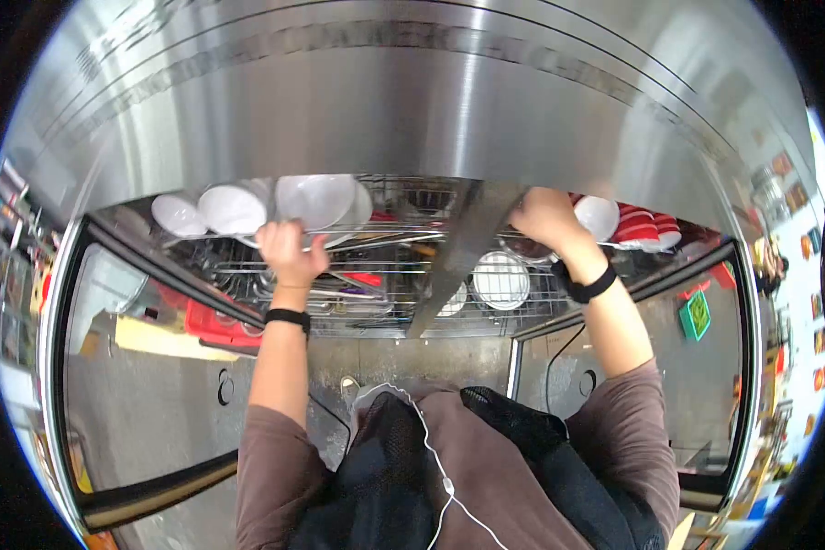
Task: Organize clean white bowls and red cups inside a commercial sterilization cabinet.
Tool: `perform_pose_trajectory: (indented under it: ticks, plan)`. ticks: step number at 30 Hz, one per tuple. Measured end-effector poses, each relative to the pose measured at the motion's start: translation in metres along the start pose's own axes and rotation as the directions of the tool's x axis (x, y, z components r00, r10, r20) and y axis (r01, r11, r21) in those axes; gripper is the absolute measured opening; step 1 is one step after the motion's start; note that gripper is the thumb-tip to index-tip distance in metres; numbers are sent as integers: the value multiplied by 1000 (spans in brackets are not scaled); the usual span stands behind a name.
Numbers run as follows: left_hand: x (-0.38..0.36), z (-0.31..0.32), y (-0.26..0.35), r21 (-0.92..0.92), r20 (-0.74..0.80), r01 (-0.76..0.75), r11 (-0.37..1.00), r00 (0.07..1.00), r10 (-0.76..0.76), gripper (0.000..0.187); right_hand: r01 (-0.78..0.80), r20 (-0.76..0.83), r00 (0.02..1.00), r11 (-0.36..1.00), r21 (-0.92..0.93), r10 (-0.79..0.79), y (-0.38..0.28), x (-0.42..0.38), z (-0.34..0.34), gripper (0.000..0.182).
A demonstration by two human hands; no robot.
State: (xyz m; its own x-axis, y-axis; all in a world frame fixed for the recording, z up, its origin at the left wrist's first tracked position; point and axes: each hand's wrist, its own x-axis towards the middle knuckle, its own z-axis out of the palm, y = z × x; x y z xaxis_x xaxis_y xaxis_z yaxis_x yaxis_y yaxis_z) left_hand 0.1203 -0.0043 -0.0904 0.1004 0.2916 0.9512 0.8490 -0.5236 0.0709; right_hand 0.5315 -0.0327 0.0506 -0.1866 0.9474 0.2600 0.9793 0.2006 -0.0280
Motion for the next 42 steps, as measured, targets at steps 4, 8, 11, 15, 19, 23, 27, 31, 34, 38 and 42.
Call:
perform_pose_trajectory:
  ticks: [4,8,11,15,19,23,27,31,34,38,42]
  plan:
    - [8,-4,8,37,37,4,999,999,-6,32,-161,-281,921,922,353,269,34,-51,-3,39]
    - [4,-8,10,59,123,58,997,990,-65,28,-307,-395,846,933,187,358,79,-75,13,37]
    - [8,-10,14,77,142,70,995,987,-81,27,-325,-349,852,917,231,389,99,-75,32,34]
    - [9,-14,15,98,184,88,991,977,-105,29,-318,-308,856,892,322,416,98,-70,36,27]
    - [10,-14,17,77,167,82,994,981,-94,29,-295,-447,743,843,450,499,88,-75,26,25]
    - [10,-14,19,74,164,105,992,980,-116,28,-258,-384,684,698,668,620,94,-81,22,23]
    - [6,-13,14,61,158,115,991,980,-124,29,-28,-476,784,789,614,398,81,-82,-3,17]
    - [7,-12,12,16,112,87,996,990,-89,29,38,-421,895,913,407,150,49,-61,-29,19]
    - [5,-11,8,-18,121,79,997,990,-76,29,179,-427,899,969,168,-92,30,-22,-11,19]
    - [2,-8,2,-70,116,70,995,991,-62,30,123,-268,956,992,-5,-120,49,23,49,34]
    - [0,-4,-4,-74,84,25,997,996,-18,31,203,-300,934,979,-10,-196,44,48,64,35]
